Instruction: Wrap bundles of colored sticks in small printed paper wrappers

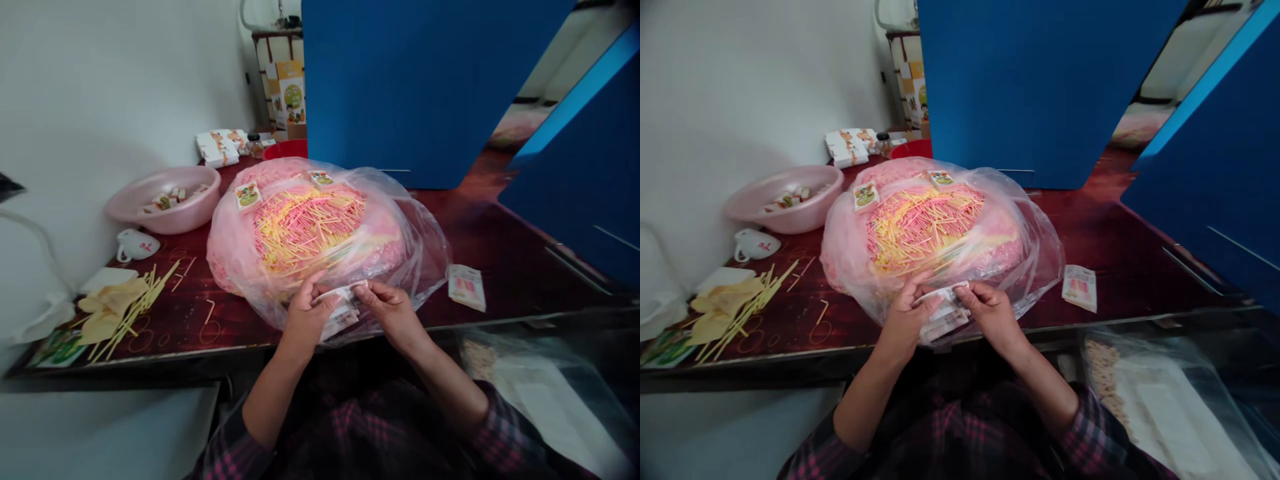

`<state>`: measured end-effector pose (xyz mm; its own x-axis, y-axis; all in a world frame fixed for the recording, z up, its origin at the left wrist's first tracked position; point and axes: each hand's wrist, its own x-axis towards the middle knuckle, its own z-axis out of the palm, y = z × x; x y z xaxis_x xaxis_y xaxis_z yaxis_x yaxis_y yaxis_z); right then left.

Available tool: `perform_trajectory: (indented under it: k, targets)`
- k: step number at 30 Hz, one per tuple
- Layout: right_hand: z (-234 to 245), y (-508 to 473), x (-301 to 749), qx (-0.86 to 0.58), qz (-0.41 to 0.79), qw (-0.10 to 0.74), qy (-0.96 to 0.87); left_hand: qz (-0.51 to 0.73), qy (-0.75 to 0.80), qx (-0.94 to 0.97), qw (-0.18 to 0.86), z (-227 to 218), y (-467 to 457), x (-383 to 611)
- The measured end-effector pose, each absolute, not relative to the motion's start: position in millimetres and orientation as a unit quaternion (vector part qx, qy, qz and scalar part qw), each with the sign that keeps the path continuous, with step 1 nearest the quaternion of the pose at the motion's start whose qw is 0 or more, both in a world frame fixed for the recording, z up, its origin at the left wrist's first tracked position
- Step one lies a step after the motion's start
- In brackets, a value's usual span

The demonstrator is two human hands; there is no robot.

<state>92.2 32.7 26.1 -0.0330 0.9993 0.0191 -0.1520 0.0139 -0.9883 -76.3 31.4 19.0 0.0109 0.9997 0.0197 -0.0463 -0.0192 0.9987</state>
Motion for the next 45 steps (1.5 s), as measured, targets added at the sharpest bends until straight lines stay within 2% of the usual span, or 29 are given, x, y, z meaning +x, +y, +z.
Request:
perform_trajectory:
  k: [2, 6, 11, 15, 19, 22, 24, 29, 31, 38, 45]
  targets:
    - [32.2, 34.3, 87.6, -0.434, 0.567, 0.523, -0.465, 0.526, 0.469, 0.476, 0.526, 20.1, 31.5, -79.0]
    - [37.6, 41.6, 77.9, -0.435, 0.571, 0.491, -0.493, 0.521, 0.483, 0.513, 0.482, 21.9, 27.0, -87.8]
    - [32.6, 46.8, 62.2, -0.473, 0.432, 0.476, -0.602, 0.525, 0.506, 0.531, 0.431, 25.2, 21.4, -103.3]
    - [38.5, 51.2, 46.9, -0.444, 0.313, 0.463, -0.701, 0.492, 0.487, 0.592, 0.412, 34.0, 22.3, -122.1]
    - [56.2, 77.7, 36.3, -0.402, 0.311, 0.418, -0.753, 0.527, 0.484, 0.632, 0.296, 41.2, 24.2, -140.7]
    - [69.3, 117.3, 26.9, -0.452, 0.298, 0.414, -0.732, 0.533, 0.490, 0.639, 0.259, 39.7, 23.3, -145.9]
    - [77.0, 145.5, 15.7, -0.491, 0.271, 0.371, -0.740, 0.535, 0.493, 0.637, 0.254, 36.8, 22.0, -145.6]
    - [94.7, 190.8, -24.8, -0.544, 0.117, 0.148, -0.817, 0.545, 0.498, 0.627, 0.249, 31.0, 19.0, -147.5]
    - [98.6, 199.6, -39.3, -0.567, 0.083, 0.096, -0.814, 0.544, 0.495, 0.630, 0.250, 29.6, 18.2, -151.6]
    - [95.5, 221.5, -67.1, -0.601, 0.062, 0.008, -0.797, 0.544, 0.504, 0.616, 0.267, 24.3, 16.3, -164.3]
    - [102.1, 231.4, -79.9, -0.587, 0.090, -0.052, -0.803, 0.552, 0.509, 0.605, 0.264, 23.2, 20.0, -165.0]
